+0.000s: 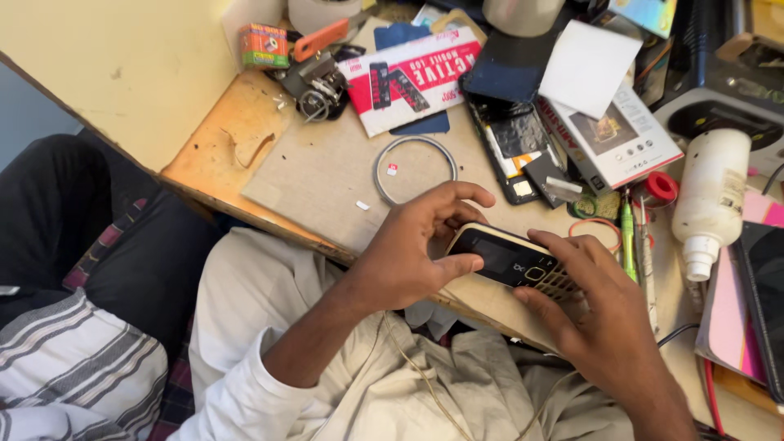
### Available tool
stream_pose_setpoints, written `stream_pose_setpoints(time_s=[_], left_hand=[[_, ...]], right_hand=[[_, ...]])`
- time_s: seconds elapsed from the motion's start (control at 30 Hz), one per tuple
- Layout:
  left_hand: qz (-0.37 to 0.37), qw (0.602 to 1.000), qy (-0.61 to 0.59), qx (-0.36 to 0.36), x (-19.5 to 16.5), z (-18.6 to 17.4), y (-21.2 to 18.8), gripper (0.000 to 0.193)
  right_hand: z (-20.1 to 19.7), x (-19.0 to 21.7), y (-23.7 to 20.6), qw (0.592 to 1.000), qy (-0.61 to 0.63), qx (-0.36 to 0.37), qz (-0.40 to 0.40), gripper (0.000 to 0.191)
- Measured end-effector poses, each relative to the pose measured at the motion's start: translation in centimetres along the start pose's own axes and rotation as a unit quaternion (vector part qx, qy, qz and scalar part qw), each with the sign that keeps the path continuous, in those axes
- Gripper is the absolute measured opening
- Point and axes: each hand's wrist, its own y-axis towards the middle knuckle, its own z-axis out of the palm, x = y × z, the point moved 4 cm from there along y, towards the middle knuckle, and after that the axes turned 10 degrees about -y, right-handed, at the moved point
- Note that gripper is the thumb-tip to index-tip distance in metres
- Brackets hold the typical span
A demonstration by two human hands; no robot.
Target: The person repairs a feature phone at a cluttered workbench. They handle small components on their lap, remove the battery and internal parts from the phone housing, fit the housing and keypad back together, and use a green screwdriver to work on the phone's screws and internals.
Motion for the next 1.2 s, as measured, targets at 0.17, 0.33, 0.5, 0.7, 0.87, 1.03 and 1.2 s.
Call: stream_pose_setpoints(time_s=[0.17, 0.33, 0.5, 0.7, 0.87, 1.03, 1.2], left_hand=[[0.027, 0.947, -0.319, -0.016, 0.2, 1.1, 0.5, 0.039], [0.013, 0.996, -0.087, -0.02, -0.8, 0.3, 1.1, 0.029], [0.033, 0.999, 0.029, -0.014, -1.0, 0.4, 1.0, 0.03], [0.09, 0.989, 0.116, -0.03, -1.3, 0.2, 0.9, 0.025], [0.079, 0.989, 0.12, -0.037, -0.8, 0.2, 1.2, 0.025], [0.082, 0.992, 0.087, -0.039, -0.5, 0.0, 1.1, 0.024], [0.093, 0.99, 0.099, -0.031, -0.2, -0.3, 1.0, 0.023]], right_hand=[[-0.2, 1.4, 0.3, 0.984, 0.153, -0.082, -0.04, 0.058], [-0.2, 2.0, 0.9, 0.982, -0.002, -0.147, -0.115, 0.053], [1.4, 0.8, 1.1, 0.987, 0.001, -0.13, -0.09, 0.045], [1.4, -0.9, 0.8, 0.991, 0.088, -0.092, -0.029, 0.038], [0.5, -2.5, 0.6, 0.986, 0.153, -0.057, -0.024, 0.032], [0.8, -4.2, 0.5, 0.968, 0.249, -0.023, 0.022, 0.031], [0.5, -4.6, 0.5, 0.974, 0.218, -0.023, 0.064, 0.03]])
